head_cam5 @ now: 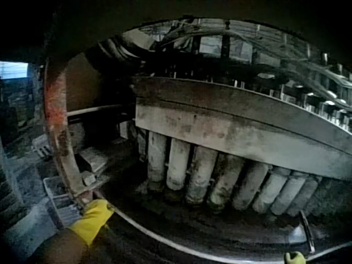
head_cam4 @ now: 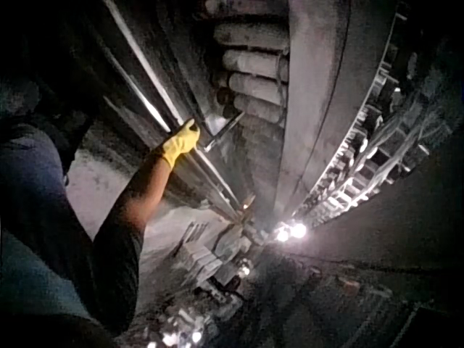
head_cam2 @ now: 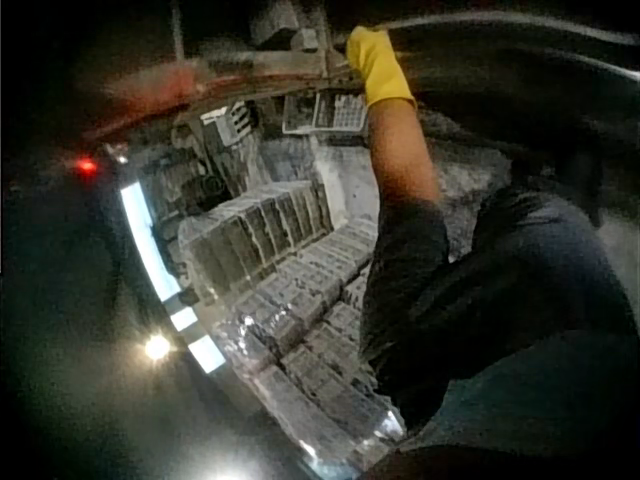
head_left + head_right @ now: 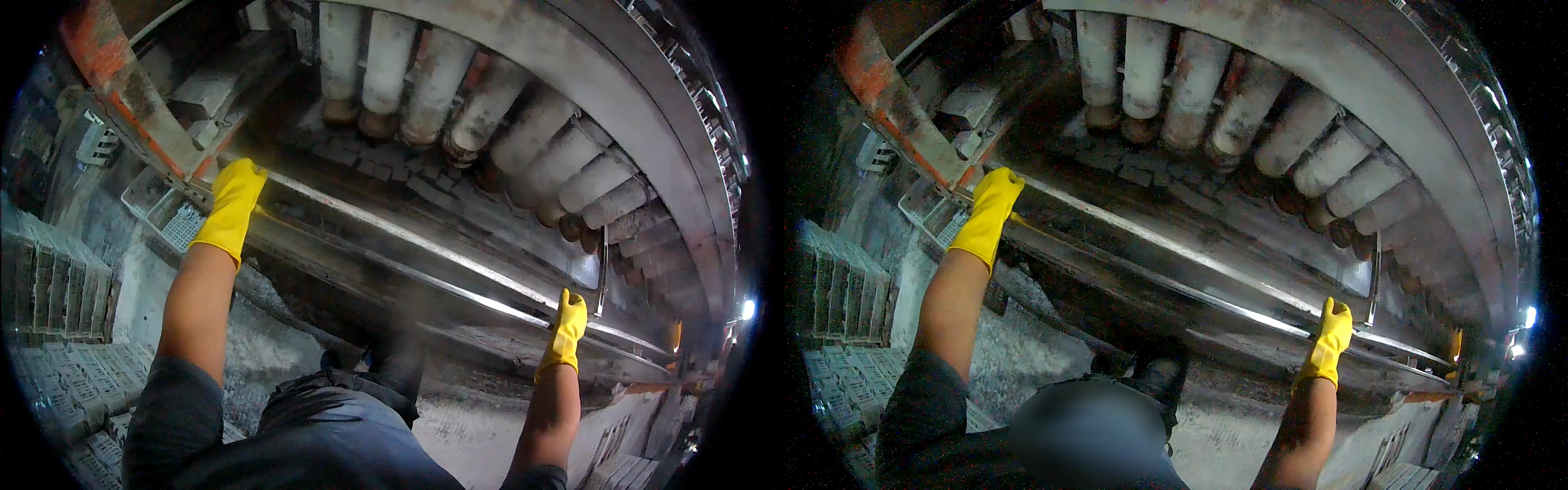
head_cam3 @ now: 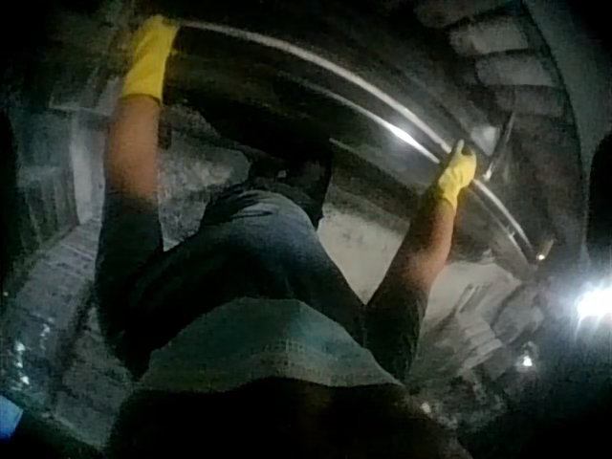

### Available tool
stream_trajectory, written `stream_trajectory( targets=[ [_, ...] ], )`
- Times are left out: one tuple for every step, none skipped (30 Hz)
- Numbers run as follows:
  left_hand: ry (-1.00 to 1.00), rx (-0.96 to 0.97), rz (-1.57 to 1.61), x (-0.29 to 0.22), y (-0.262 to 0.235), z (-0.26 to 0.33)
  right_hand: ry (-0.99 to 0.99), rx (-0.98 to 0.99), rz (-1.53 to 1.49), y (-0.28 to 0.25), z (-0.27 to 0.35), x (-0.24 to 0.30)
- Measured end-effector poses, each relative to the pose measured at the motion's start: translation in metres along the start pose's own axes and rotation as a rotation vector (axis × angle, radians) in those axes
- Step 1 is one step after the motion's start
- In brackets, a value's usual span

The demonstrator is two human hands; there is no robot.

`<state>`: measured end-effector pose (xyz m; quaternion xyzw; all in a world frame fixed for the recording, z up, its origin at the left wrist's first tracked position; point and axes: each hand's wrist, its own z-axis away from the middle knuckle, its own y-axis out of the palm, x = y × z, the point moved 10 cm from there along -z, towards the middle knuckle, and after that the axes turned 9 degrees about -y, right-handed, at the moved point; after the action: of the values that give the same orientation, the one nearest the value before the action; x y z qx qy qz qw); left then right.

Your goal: The person loads small white square tiles from a basket onto a roller conveyor in a factory. They use a metal bar to push the tiles along the conveyor and then return to the basket to repeat the process.

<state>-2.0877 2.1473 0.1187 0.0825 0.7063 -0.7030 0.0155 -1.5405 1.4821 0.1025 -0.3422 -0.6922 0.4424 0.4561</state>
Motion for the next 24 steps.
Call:
stream_trajectory(
  targets=[
    [-0.009, 0.014, -0.007, 0.001, 0.001, -0.001, -0.002, 0.004, -0.004, 0.0, 0.0, 0.001],
    [-0.019, 0.029, -0.014, 0.003, 0.002, -0.004, -0.005, 0.007, -0.008, -0.001, -0.001, 0.003],
    [-0.029, 0.043, -0.021, 0.004, 0.003, -0.005, -0.007, 0.011, -0.012, 0.0, -0.001, 0.004],
    [-0.027, 0.036, -0.015, 0.003, 0.002, -0.005, -0.003, 0.013, -0.01, 0.0, -0.001, 0.004],
    [-0.025, 0.029, -0.009, 0.002, 0.001, -0.004, 0.001, 0.014, -0.008, 0.0, -0.001, 0.004],
    [-0.023, 0.022, -0.004, 0.001, 0.0, -0.003, 0.004, 0.016, -0.005, 0.0, -0.001, 0.003],
    [-0.026, 0.02, 0.004, -0.001, -0.003, -0.001, 0.011, 0.018, 0.009, 0.0, -0.001, 0.002],
    [-0.028, 0.018, 0.013, -0.003, -0.005, 0.001, 0.018, 0.021, 0.022, 0.001, -0.001, 0.0],
    [-0.029, 0.016, 0.021, -0.005, -0.007, 0.002, 0.025, 0.023, 0.037, 0.0, -0.001, -0.002],
    [-0.026, 0.006, 0.027, -0.004, -0.007, 0.001, 0.026, 0.021, 0.035, 0.0, -0.001, 0.0],
    [-0.022, -0.003, 0.033, -0.002, -0.007, 0.0, 0.028, 0.019, 0.033, 0.0, -0.001, 0.002],
    [-0.019, -0.013, 0.039, -0.001, -0.006, -0.001, 0.029, 0.017, 0.032, -0.001, -0.001, 0.004],
    [-0.019, -0.009, 0.037, 0.001, -0.004, -0.003, 0.022, 0.014, 0.025, -0.002, 0.0, 0.008],
    [-0.02, -0.005, 0.034, 0.003, -0.002, -0.005, 0.014, 0.011, 0.018, -0.004, 0.001, 0.013],
    [-0.021, -0.001, 0.031, 0.005, 0.001, -0.007, 0.006, 0.009, 0.011, -0.005, 0.001, 0.017],
    [-0.021, -0.001, 0.034, 0.003, 0.0, -0.007, 0.005, 0.007, 0.014, -0.006, 0.001, 0.015],
    [-0.021, 0.0, 0.036, 0.002, -0.001, -0.006, 0.005, 0.005, 0.017, -0.006, 0.001, 0.013],
    [-0.022, 0.001, 0.039, 0.0, -0.002, -0.005, 0.004, 0.003, 0.021, -0.006, 0.001, 0.012],
    [-0.015, -0.004, 0.037, -0.001, -0.004, -0.003, 0.009, 0.008, 0.024, -0.005, 0.001, 0.012],
    [-0.007, -0.009, 0.035, -0.002, -0.006, -0.002, 0.014, 0.013, 0.028, -0.005, 0.001, 0.012],
    [0.001, -0.014, 0.033, -0.003, -0.007, -0.001, 0.019, 0.018, 0.032, -0.004, 0.001, 0.012],
    [0.003, -0.018, 0.032, -0.004, -0.007, -0.001, 0.024, 0.02, 0.037, -0.004, 0.001, 0.011],
    [0.006, -0.023, 0.031, -0.005, -0.007, -0.002, 0.03, 0.023, 0.042, -0.004, 0.001, 0.01],
    [0.01, -0.027, 0.031, -0.006, -0.008, -0.002, 0.037, 0.024, 0.047, -0.005, 0.001, 0.008]
  ],
)
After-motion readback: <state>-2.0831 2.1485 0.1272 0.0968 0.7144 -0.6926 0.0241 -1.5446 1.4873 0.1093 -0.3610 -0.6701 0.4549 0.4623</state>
